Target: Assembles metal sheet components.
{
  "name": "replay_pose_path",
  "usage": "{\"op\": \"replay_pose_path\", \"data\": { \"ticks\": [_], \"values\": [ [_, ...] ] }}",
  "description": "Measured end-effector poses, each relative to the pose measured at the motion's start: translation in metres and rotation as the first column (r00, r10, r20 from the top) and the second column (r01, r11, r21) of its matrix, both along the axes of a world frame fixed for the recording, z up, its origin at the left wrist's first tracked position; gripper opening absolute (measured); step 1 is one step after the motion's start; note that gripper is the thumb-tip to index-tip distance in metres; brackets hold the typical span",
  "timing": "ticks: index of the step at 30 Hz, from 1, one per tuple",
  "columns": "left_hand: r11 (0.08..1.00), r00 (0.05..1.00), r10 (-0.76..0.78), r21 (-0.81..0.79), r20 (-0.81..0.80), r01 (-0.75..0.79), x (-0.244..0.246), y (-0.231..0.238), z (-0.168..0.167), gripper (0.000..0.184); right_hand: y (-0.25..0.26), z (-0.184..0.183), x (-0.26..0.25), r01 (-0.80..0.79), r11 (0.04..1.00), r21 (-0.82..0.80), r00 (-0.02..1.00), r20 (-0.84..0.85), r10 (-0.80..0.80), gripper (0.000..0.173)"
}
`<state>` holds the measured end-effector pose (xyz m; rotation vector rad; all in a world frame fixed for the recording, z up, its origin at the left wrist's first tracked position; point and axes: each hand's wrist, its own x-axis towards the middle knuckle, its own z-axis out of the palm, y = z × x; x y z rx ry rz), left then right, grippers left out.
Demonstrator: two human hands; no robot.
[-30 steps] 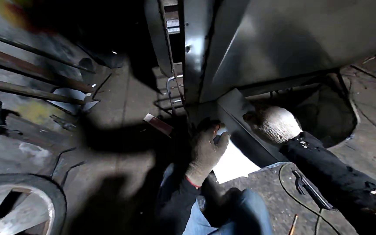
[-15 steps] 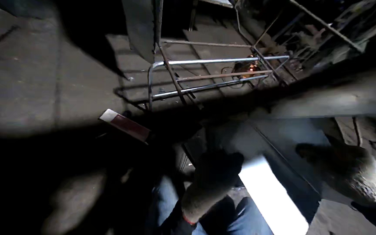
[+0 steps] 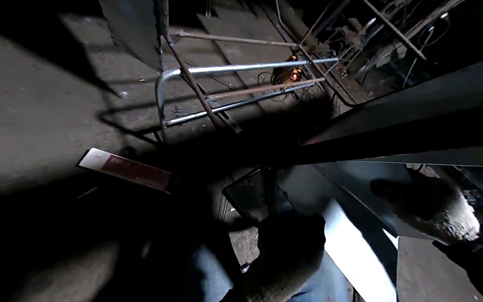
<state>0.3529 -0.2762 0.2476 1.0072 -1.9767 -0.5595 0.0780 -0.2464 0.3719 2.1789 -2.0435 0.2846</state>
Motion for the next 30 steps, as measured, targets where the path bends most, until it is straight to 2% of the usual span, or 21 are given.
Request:
{"op": "replay_pose_path", "data": {
  "ticks": [3, 7, 10, 13, 15, 18, 22, 24, 26, 28, 30],
  "values": [
    [0.999, 1.0, -0.008, -0.032, 0.017, 0.008, -0.001, -0.002, -0.001, 0.015, -0.002, 0.003, 0.006, 0.027, 1.0, -0.003, 0.999, 0.017, -0.027, 0.039],
    [0.999, 0.999, -0.035, 0.019, 0.02, 0.034, 0.002, -0.002, 0.003, 0.014, 0.0, 0.006, 0.01, 0.071, 0.997, 0.019, 0.997, -0.024, -0.071, 0.046],
    [0.999, 0.995, -0.026, -0.022, 0.095, 0.028, 0.0, -0.002, 0.003, 0.008, -0.001, 0.006, 0.011, 0.059, 0.998, 0.007, 0.998, -0.024, -0.059, 0.044],
    [0.999, 0.992, -0.038, 0.008, 0.12, 0.038, 0.001, -0.001, 0.007, 0.009, 0.001, 0.009, 0.008, 0.036, 0.999, 0.015, 0.999, -0.011, -0.036, 0.039],
    [0.999, 0.996, -0.031, -0.033, 0.086, 0.034, 0.001, 0.001, 0.003, 0.012, 0.007, 0.013, 0.008, 0.041, 0.999, 0.018, 0.999, 0.027, -0.041, 0.036],
    [1.0, 0.999, -0.02, -0.014, -0.041, 0.02, -0.002, 0.002, 0.004, 0.022, 0.016, 0.016, 0.007, 0.033, 0.999, -0.001, 0.999, 0.036, -0.033, 0.036],
    [0.999, 0.983, -0.036, 0.04, 0.181, 0.03, -0.003, -0.008, 0.01, 0.009, 0.007, 0.012, 0.01, 0.079, 0.995, 0.055, 0.988, 0.126, -0.086, 0.035],
    [0.989, 0.96, -0.076, 0.14, 0.27, 0.04, -0.001, -0.011, 0.016, 0.008, 0.003, 0.013, 0.014, 0.114, 0.991, 0.075, 0.982, 0.145, -0.124, 0.038],
    [0.978, 0.972, -0.081, 0.204, 0.221, 0.035, 0.003, -0.011, 0.018, 0.008, 0.007, 0.014, 0.023, 0.136, 0.986, 0.095, 0.976, 0.155, -0.15, 0.042],
    [0.981, 0.994, -0.03, 0.192, 0.108, 0.009, 0.006, -0.012, 0.019, 0.01, 0.009, 0.017, 0.028, 0.16, 0.982, 0.104, 0.969, 0.173, -0.177, 0.046],
    [0.991, 0.989, -0.016, 0.135, 0.148, -0.004, 0.005, -0.013, 0.019, 0.008, 0.008, 0.016, 0.026, 0.175, 0.98, 0.092, 0.974, 0.126, -0.186, 0.049]
  ]
}}
